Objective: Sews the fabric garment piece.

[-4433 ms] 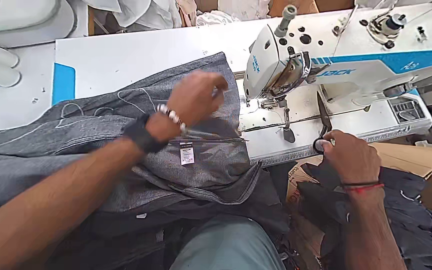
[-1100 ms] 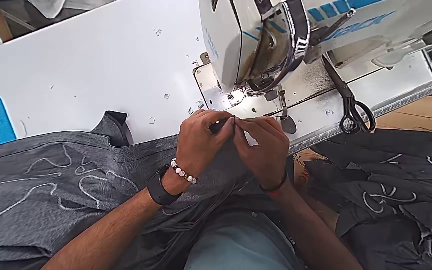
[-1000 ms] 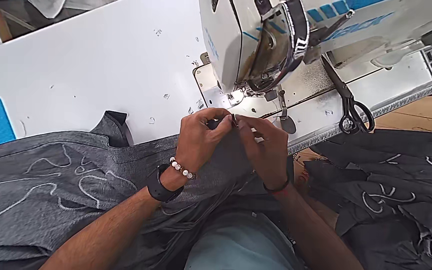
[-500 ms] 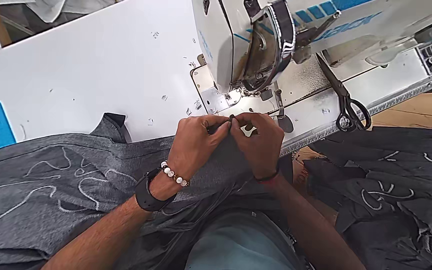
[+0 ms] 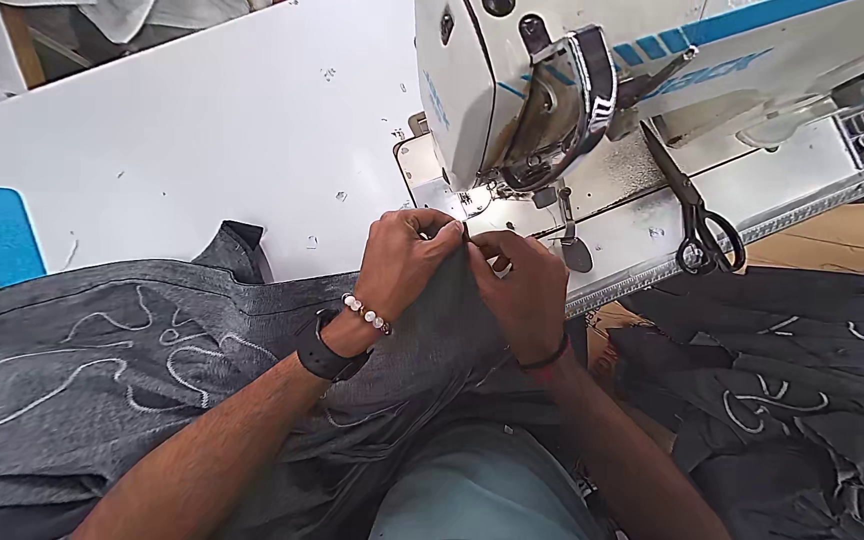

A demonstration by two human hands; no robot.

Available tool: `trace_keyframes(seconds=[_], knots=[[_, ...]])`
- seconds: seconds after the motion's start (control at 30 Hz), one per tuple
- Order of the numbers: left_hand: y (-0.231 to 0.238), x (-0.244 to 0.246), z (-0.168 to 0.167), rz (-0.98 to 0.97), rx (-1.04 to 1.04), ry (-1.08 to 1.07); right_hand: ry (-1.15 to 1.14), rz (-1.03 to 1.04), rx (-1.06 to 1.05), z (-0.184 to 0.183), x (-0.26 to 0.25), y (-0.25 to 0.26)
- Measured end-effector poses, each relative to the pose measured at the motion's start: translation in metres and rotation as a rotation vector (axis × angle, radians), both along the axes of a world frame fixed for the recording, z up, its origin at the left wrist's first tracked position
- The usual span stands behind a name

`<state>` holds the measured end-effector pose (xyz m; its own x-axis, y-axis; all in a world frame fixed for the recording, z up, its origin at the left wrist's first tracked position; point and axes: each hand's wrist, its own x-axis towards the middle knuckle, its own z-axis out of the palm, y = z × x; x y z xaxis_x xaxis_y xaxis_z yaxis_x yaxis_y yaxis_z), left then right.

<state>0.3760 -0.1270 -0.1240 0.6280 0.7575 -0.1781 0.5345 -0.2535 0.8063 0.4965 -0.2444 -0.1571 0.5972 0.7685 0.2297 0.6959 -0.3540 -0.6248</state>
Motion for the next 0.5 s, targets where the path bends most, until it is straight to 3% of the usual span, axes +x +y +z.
trace_keyframes(seconds=[0.1, 0.2, 0.33, 0.5], knots=[[0.001, -0.002, -0.003, -0.055, 0.122, 0.025, -0.136, -0.025, -0.016, -0.009, -0.003, 0.008], [0.004, -0.001, -0.016, -0.151, 0.448, 0.019, -0.319, 0.007, -0.019, -0.014, -0.007, 0.011], [0.014, 0.004, -0.031, -0.299, 0.741, -0.042, -0.4, 0.073, -0.095, -0.013, -0.01, 0.004], [0.013, -0.018, -0.043, -0.388, 0.837, 0.035, -0.39, 0.143, -0.162, -0.016, -0.015, -0.005]])
